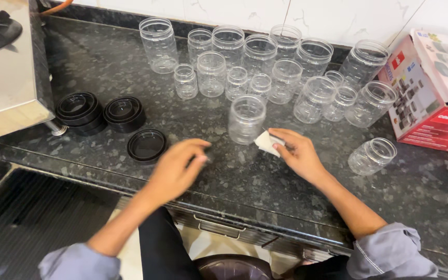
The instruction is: The person wipes clear plastic jars and their black lids with a cloth on a kitchen counter, then screws a black lid onto a jar and continues wiping more jars one at a time.
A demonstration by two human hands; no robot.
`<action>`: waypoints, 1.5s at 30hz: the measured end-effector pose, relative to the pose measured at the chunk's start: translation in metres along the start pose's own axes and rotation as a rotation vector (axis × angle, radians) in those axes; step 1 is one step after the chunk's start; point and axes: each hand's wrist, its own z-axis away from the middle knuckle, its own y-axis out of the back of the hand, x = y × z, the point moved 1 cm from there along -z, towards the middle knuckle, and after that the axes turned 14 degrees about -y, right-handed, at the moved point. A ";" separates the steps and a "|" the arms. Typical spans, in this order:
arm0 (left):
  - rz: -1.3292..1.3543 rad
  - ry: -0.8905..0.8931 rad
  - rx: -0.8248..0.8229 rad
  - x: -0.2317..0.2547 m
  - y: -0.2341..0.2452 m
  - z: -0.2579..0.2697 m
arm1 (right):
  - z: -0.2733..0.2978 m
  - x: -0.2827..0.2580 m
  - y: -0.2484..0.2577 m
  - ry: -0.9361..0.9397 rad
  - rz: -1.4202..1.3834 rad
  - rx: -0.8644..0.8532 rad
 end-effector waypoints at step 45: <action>1.109 0.659 0.171 -0.057 -0.224 -0.083 | 0.013 -0.014 0.015 0.513 0.388 0.253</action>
